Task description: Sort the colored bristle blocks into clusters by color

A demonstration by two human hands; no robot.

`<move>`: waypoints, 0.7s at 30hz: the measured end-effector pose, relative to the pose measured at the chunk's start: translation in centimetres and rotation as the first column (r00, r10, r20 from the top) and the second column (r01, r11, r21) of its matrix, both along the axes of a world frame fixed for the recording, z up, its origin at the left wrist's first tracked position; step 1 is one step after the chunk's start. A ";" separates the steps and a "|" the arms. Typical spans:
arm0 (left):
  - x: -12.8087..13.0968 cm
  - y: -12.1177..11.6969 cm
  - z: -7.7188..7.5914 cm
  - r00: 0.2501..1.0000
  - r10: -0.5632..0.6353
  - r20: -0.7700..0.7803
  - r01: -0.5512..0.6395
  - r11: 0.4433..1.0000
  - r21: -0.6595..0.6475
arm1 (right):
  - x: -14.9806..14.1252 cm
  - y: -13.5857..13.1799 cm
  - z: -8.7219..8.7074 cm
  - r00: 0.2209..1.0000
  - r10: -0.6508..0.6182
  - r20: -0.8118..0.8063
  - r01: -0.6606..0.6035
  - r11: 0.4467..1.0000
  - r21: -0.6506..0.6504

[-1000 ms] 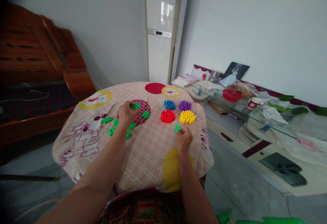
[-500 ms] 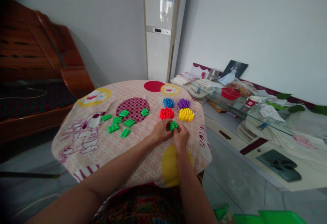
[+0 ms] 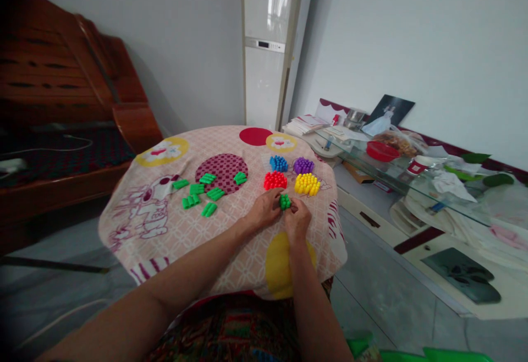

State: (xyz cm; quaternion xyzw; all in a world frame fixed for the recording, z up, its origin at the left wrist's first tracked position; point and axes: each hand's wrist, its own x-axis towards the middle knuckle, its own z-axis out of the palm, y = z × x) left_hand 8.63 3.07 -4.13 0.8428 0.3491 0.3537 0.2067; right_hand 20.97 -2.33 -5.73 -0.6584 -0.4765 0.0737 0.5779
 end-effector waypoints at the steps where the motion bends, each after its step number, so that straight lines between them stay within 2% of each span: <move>1: -0.4 0.1 0.2 1.000 0.004 0.002 -0.004 1.000 0.023 | 0.0 0.0 -0.1 1.000 0.000 -0.011 0.000 1.000 0.003; 4: -2.0 1.1 1.2 0.996 0.085 0.032 -0.087 0.994 0.064 | 0.1 0.0 -0.3 1.000 0.001 -0.030 -0.001 1.000 0.003; 7: -4.9 2.8 2.4 0.956 0.285 0.066 -0.289 0.954 0.081 | 0.2 0.1 -0.6 1.000 -0.017 -0.015 0.018 1.000 0.010; 9: -7.5 4.2 3.0 0.891 0.453 0.046 -0.455 0.887 0.074 | 0.3 0.2 -0.8 1.000 -0.028 0.003 0.028 0.999 0.021; 11: -10.3 5.5 3.3 0.791 0.612 -0.017 -0.610 0.790 0.058 | 0.4 0.2 -0.8 1.000 -0.029 0.013 0.028 0.999 0.028; 13: -12.9 6.6 3.1 0.692 0.715 -0.103 -0.716 0.698 0.034 | 0.4 0.2 -0.8 1.000 -0.025 0.017 0.025 0.999 0.030; 15: -14.9 7.4 2.8 0.637 0.737 -0.227 -0.757 0.653 -0.004 | 0.4 0.2 -0.7 0.999 -0.031 0.024 0.031 0.999 0.023; 17: -16.0 7.9 2.5 0.608 0.725 -0.325 -0.773 0.634 -0.032 | 0.3 0.2 -0.5 0.999 -0.037 0.027 0.036 0.999 0.014; 21: -15.8 8.2 2.7 0.627 0.713 -0.316 -0.759 0.649 -0.041 | 0.3 0.1 -0.4 0.999 -0.036 0.026 0.035 0.999 0.013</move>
